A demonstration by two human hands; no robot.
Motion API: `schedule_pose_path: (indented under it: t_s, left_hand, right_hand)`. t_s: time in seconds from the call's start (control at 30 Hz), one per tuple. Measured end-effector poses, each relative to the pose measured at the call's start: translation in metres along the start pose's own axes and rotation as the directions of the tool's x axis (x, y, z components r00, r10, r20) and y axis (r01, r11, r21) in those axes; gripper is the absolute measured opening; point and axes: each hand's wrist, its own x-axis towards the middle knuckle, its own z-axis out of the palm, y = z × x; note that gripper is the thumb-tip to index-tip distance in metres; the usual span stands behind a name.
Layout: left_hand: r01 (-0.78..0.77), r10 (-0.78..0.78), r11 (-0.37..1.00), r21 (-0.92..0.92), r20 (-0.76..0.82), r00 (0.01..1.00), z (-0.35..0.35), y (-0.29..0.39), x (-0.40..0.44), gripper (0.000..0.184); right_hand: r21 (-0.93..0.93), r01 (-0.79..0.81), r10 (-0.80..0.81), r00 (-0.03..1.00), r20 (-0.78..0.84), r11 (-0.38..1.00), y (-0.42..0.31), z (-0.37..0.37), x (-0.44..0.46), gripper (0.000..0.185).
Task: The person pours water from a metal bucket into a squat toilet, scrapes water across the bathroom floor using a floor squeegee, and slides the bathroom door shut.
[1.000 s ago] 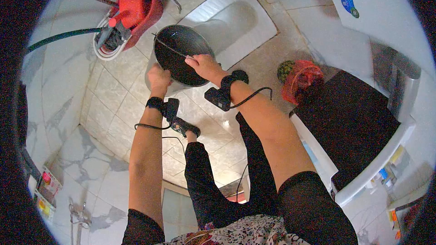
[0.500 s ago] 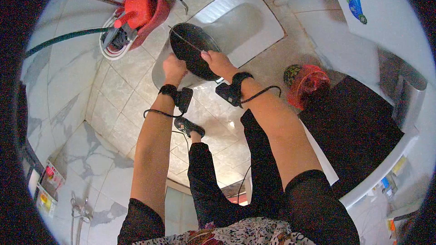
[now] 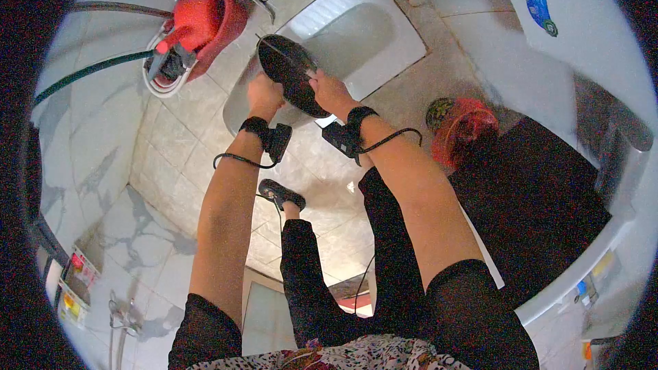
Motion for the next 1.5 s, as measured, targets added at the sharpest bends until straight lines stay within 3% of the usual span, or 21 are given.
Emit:
schedule_pose_path:
  t_s: [0.17, 0.37, 0.47, 0.57, 0.67, 0.77, 0.87, 0.97, 1.07, 1.17, 1.27, 1.37, 1.5]
  left_hand:
    - [0.037, -0.037, 0.999, 0.038, -0.002, 0.999, 0.024, 0.008, 0.013, 0.025]
    - [0.061, -0.063, 0.997, -0.039, -0.041, 0.997, 0.053, 0.003, 0.031, 0.026]
    - [0.030, -0.029, 0.999, 0.012, -0.067, 0.997, 0.033, 0.030, 0.017, 0.025]
    - [0.013, -0.031, 0.994, -0.109, -0.169, 0.985, 0.051, 0.040, 0.024, 0.024]
    - [0.010, 0.002, 0.994, -0.107, 0.114, 0.993, 0.041, 0.062, 0.017, 0.022]
    - [-0.017, 0.016, 0.993, -0.116, -0.005, 1.000, 0.067, 0.060, 0.025, 0.022]
    - [-0.054, 0.044, 0.977, -0.206, -0.054, 0.998, 0.083, 0.059, 0.032, 0.021]
    - [-0.065, 0.040, 0.973, -0.223, -0.117, 0.992, 0.112, 0.048, 0.043, 0.024]
    - [0.032, -0.041, 0.963, -0.266, -0.028, 0.999, 0.103, 0.063, 0.031, 0.022]
    - [-0.028, 0.020, 0.979, -0.199, -0.044, 0.999, 0.090, 0.071, 0.021, 0.023]
    - [0.019, -0.026, 0.960, -0.280, -0.021, 0.999, 0.096, 0.061, 0.028, 0.025]
    - [0.003, -0.014, 0.977, -0.211, -0.051, 0.999, 0.079, 0.064, 0.024, 0.023]
    - [-0.060, 0.044, 0.968, -0.244, -0.069, 0.997, 0.075, 0.049, 0.030, 0.022]
  right_hand:
    - [-0.108, -0.008, 0.012, 0.999, 0.037, 0.994, 0.020, -0.005, 0.008, 0.014]
    - [0.004, 0.157, -0.156, 0.987, -0.027, 0.988, 0.030, -0.010, 0.016, 0.012]
    - [-0.033, 0.097, -0.097, 0.995, 0.005, 0.995, 0.035, -0.009, 0.026, 0.019]
    - [-0.092, 0.107, -0.102, 0.993, 0.057, 0.990, 0.029, -0.022, 0.028, 0.019]
    - [-0.175, 0.111, -0.097, 0.991, 0.088, 0.978, 0.060, -0.016, 0.034, 0.019]
    - [-0.196, 0.110, -0.103, 0.994, 0.047, 0.975, 0.079, -0.019, 0.037, 0.017]
    - [0.098, -0.015, 0.010, 0.998, 0.055, 0.995, 0.112, -0.004, 0.044, 0.016]
    - [-0.121, 0.083, -0.079, 0.996, 0.038, 0.989, 0.112, -0.015, 0.041, 0.018]
    - [-0.150, 0.041, -0.033, 0.998, 0.055, 0.988, 0.128, -0.006, 0.041, 0.021]
    - [-0.123, 0.019, -0.011, 0.997, 0.070, 0.992, 0.119, -0.012, 0.038, 0.022]
    - [-0.109, 0.078, -0.068, 0.994, 0.088, 0.991, 0.121, -0.009, 0.039, 0.021]
    - [-0.102, 0.088, -0.079, 0.992, 0.094, 0.991, 0.116, -0.008, 0.040, 0.021]
    - [-0.202, 0.154, -0.134, 0.985, 0.112, 0.967, 0.096, -0.011, 0.040, 0.021]
